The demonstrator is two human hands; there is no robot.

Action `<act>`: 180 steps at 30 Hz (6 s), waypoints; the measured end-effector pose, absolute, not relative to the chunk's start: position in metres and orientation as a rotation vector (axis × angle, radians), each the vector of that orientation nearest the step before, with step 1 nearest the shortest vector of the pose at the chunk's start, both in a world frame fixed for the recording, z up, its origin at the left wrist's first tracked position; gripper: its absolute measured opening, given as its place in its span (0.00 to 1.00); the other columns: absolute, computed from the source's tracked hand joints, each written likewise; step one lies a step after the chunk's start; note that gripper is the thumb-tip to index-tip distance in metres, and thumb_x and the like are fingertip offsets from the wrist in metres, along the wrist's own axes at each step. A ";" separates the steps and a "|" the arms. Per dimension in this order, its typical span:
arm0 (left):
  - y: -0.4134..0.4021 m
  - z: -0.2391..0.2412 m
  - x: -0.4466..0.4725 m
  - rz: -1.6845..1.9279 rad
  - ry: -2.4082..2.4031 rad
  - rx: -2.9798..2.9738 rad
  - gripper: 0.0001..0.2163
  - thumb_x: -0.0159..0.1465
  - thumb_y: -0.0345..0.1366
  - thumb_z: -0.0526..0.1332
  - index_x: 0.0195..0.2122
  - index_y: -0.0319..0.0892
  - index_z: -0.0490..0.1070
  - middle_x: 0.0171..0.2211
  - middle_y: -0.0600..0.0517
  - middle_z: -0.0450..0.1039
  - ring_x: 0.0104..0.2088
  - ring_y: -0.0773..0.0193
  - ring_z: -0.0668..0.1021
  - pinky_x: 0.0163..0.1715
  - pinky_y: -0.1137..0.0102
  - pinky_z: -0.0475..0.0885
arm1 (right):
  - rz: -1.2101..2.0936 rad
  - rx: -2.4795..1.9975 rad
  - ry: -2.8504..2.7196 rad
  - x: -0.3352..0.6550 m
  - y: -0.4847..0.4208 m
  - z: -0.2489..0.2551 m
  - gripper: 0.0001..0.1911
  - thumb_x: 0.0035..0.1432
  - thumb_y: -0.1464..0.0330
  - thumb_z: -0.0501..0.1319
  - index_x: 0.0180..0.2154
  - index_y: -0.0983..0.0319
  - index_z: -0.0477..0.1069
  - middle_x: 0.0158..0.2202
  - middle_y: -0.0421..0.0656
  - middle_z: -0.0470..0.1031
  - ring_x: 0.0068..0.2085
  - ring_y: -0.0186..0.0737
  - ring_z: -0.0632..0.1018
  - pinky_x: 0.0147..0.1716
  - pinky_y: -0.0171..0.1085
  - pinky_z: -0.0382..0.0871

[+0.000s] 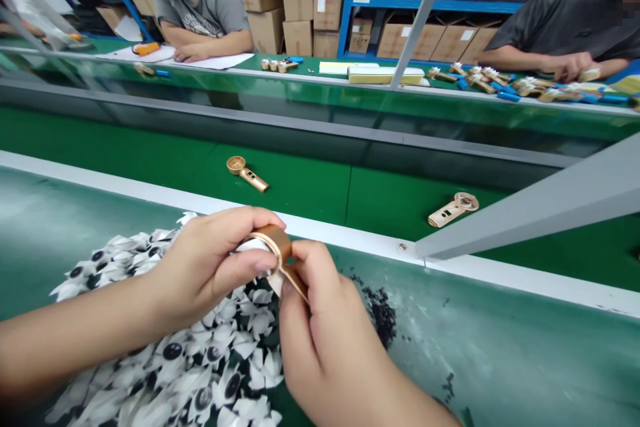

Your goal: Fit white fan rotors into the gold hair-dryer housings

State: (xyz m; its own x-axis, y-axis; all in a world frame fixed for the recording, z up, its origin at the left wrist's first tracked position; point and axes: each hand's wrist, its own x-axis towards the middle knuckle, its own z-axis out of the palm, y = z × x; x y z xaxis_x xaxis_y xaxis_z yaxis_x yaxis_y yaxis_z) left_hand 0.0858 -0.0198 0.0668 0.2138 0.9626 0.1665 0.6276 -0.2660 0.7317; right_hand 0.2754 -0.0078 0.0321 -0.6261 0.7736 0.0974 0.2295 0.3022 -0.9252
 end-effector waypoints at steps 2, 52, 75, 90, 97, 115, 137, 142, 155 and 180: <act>-0.009 0.065 0.076 0.770 1.507 1.872 0.16 0.68 0.48 0.59 0.50 0.43 0.70 0.40 0.51 0.78 0.38 0.61 0.79 0.37 0.71 0.72 | 1.335 -0.942 -2.053 0.278 0.003 0.028 0.08 0.70 0.68 0.48 0.48 0.55 0.61 0.30 0.36 0.71 0.25 0.34 0.69 0.23 0.32 0.64; -0.003 0.030 0.042 0.458 1.582 2.009 0.14 0.61 0.48 0.66 0.45 0.48 0.77 0.41 0.50 0.78 0.37 0.59 0.79 0.38 0.67 0.75 | -0.052 -0.981 -2.732 0.367 0.000 -0.046 0.11 0.64 0.77 0.56 0.31 0.66 0.74 0.30 0.46 0.73 0.32 0.43 0.70 0.31 0.42 0.56; -0.037 0.041 0.109 0.952 0.767 0.632 0.11 0.58 0.23 0.71 0.39 0.43 0.76 0.31 0.59 0.80 0.30 0.77 0.81 0.32 0.85 0.74 | 0.580 -0.923 -2.118 0.302 -0.010 0.038 0.06 0.61 0.74 0.59 0.34 0.58 0.71 0.32 0.41 0.73 0.32 0.37 0.75 0.27 0.37 0.69; -0.024 0.041 0.088 1.222 1.105 0.826 0.08 0.59 0.31 0.72 0.39 0.43 0.75 0.37 0.55 0.80 0.36 0.73 0.80 0.39 0.80 0.73 | 0.630 -1.994 -1.886 0.267 0.121 0.009 0.28 0.63 0.54 0.59 0.53 0.70 0.68 0.38 0.58 0.78 0.44 0.60 0.78 0.41 0.53 0.71; -0.029 0.042 0.077 1.169 1.076 0.855 0.11 0.62 0.34 0.69 0.45 0.46 0.73 0.42 0.53 0.78 0.40 0.69 0.79 0.42 0.74 0.75 | 0.975 -2.009 -1.790 0.239 0.183 -0.006 0.17 0.66 0.62 0.61 0.53 0.63 0.69 0.48 0.46 0.75 0.42 0.40 0.79 0.40 0.43 0.77; -0.030 0.042 0.094 1.177 0.993 0.859 0.11 0.61 0.28 0.69 0.39 0.45 0.70 0.37 0.56 0.79 0.40 0.68 0.82 0.41 0.75 0.76 | 1.070 -1.064 -2.034 0.268 0.013 0.024 0.11 0.62 0.74 0.55 0.45 0.59 0.68 0.31 0.40 0.71 0.29 0.36 0.70 0.25 0.33 0.62; -0.033 0.042 0.094 1.213 1.189 1.233 0.09 0.58 0.31 0.72 0.38 0.44 0.74 0.43 0.54 0.68 0.45 0.67 0.78 0.50 0.72 0.78 | 1.107 -1.077 -2.000 0.269 0.002 0.027 0.10 0.62 0.74 0.54 0.45 0.58 0.67 0.31 0.39 0.70 0.29 0.36 0.70 0.26 0.33 0.62; -0.034 0.042 0.096 1.233 1.152 1.171 0.10 0.56 0.29 0.73 0.36 0.43 0.75 0.43 0.54 0.69 0.43 0.65 0.79 0.49 0.69 0.78 | 1.181 -1.046 -1.991 0.270 0.003 0.030 0.07 0.62 0.75 0.54 0.41 0.59 0.65 0.33 0.39 0.70 0.31 0.35 0.70 0.29 0.33 0.65; -0.027 0.038 0.086 0.924 1.021 1.356 0.21 0.54 0.33 0.75 0.48 0.48 0.74 0.42 0.55 0.76 0.43 0.63 0.78 0.45 0.72 0.74 | 1.599 -0.867 -2.184 0.285 0.005 0.049 0.09 0.65 0.76 0.52 0.33 0.58 0.58 0.29 0.34 0.64 0.28 0.30 0.62 0.25 0.31 0.58; 0.016 0.018 -0.016 -0.221 1.856 1.905 0.21 0.62 0.57 0.57 0.43 0.46 0.76 0.33 0.47 0.80 0.31 0.53 0.79 0.27 0.68 0.65 | 0.445 -1.286 -2.511 0.326 0.074 -0.010 0.14 0.65 0.68 0.55 0.50 0.64 0.72 0.48 0.51 0.75 0.49 0.50 0.74 0.51 0.47 0.69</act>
